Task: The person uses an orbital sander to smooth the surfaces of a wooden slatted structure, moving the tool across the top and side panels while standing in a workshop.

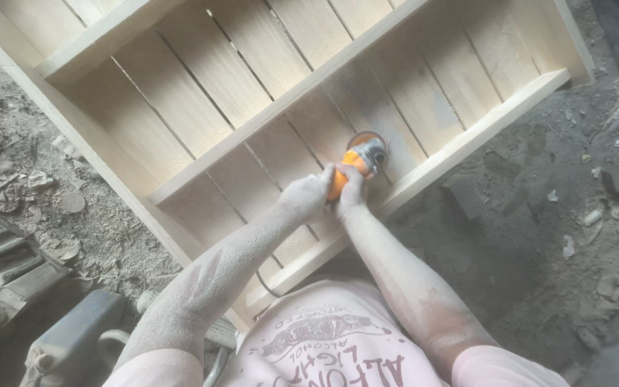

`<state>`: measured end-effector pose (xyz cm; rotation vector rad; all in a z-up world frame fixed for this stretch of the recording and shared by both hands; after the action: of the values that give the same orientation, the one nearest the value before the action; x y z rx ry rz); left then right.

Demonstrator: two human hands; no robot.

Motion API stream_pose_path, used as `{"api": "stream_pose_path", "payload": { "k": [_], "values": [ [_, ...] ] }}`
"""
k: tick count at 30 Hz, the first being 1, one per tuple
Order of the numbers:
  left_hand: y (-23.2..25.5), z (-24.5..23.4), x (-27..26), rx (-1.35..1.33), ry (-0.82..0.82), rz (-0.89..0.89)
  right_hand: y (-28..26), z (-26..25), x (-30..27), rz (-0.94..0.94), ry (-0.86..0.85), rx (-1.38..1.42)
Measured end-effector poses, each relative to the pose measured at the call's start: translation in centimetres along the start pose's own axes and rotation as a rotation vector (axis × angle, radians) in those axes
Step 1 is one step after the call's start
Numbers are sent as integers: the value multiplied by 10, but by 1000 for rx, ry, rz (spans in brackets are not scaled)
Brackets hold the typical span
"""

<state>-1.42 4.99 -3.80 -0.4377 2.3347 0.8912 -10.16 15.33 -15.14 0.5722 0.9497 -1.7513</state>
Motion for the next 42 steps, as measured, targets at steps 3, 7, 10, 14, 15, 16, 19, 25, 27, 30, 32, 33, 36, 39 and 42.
{"api": "stream_pose_path", "payload": {
  "k": [3,7,10,14,15,16,19,25,27,30,32,33,36,39,42],
  "values": [
    [-30,-26,2,-67,-7,-121,6,42,35,-77,-50,-131],
    [-41,-37,-7,-27,-54,-188,21,58,38,-41,-45,-118],
    [-21,-15,-20,-62,-24,-115,24,30,5,-80,-23,-99],
    [13,21,-28,-1,-83,15,20,-17,-42,-71,128,-32],
    [15,22,-26,11,-94,42,19,-22,-44,-64,130,14],
    [14,21,-23,0,-97,36,17,-23,-41,-55,132,59],
    [3,10,-21,-29,-95,5,18,-11,-25,-131,101,-88],
    [-45,-48,-27,-116,37,-152,24,73,43,-62,-52,-213],
    [-59,-59,-40,-179,-38,-242,41,94,43,-21,-79,-247],
    [-67,-58,-64,-154,-44,-250,62,108,32,-2,-89,-238],
    [-68,-45,-75,-120,-58,-234,79,96,12,19,-38,-241],
    [-65,-33,-77,-112,-87,-226,83,84,0,9,-26,-211],
    [-51,6,-73,-81,-52,-106,73,45,-29,-26,18,-137],
    [-22,39,-62,-24,61,11,54,9,-60,-34,42,-66],
    [-13,49,-49,-33,66,108,48,-7,-70,55,29,98]
  ]
}}
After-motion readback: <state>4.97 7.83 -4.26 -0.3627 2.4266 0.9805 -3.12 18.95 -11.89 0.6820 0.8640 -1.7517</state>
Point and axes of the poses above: each hand's wrist, its own x-axis towards the middle knuckle, its own z-axis out of the palm, y = z × x, the point moved 2 cm from there along x, towards the middle knuckle, and after that the axes turned 9 degrees about -y, right-handed, at the moved point
